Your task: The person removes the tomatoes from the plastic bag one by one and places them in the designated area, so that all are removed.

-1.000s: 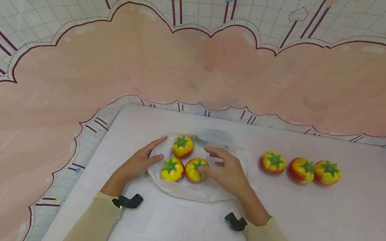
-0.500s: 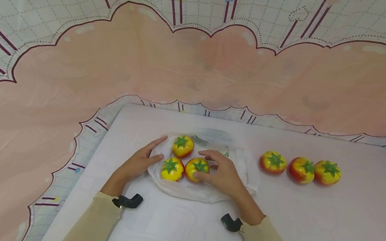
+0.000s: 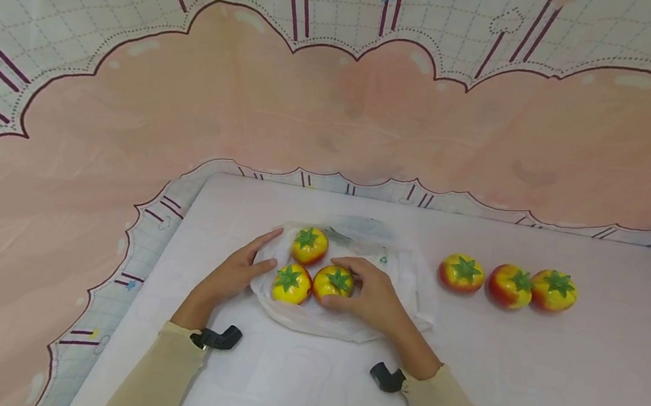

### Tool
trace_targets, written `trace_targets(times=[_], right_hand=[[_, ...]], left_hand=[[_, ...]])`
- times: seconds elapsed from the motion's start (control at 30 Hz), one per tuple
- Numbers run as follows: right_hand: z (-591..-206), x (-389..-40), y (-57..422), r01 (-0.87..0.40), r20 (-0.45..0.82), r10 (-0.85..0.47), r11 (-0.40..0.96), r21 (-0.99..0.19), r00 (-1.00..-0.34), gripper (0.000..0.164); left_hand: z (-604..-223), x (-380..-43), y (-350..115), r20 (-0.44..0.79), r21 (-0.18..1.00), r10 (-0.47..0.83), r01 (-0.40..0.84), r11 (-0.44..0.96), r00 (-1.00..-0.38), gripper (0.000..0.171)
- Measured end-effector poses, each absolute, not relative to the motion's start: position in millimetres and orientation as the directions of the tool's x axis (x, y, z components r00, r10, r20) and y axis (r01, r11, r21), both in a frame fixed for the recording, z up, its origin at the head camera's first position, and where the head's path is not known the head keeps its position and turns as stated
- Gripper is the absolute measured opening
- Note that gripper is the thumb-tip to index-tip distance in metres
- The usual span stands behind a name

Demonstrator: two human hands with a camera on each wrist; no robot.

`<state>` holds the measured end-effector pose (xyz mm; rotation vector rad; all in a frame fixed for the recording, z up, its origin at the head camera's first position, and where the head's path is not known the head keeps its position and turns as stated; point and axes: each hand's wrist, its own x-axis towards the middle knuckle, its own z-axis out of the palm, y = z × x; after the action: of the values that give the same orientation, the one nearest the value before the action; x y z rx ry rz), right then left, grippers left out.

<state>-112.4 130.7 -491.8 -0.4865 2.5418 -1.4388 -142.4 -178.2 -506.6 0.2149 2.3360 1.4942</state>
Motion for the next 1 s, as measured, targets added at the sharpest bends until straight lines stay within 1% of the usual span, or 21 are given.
trace_targets(times=[0.4,1.0], right_hand=[[-490.0,-112.7,131.8,-0.173,-0.042,-0.366,0.535,-0.827,-0.930,0.071],[-488.1,-111.9,131.0,-0.132,-0.080,-0.361,0.526,-0.840,-0.929,0.071]], left_hand=[[-508.2,-144.0,-178.2,-0.215,0.897,0.315,-0.059,0.439,-0.924,0.059],[-506.3,-142.2,-177.9,-0.233,0.898,0.313,-0.081,0.432,-0.921,0.059]])
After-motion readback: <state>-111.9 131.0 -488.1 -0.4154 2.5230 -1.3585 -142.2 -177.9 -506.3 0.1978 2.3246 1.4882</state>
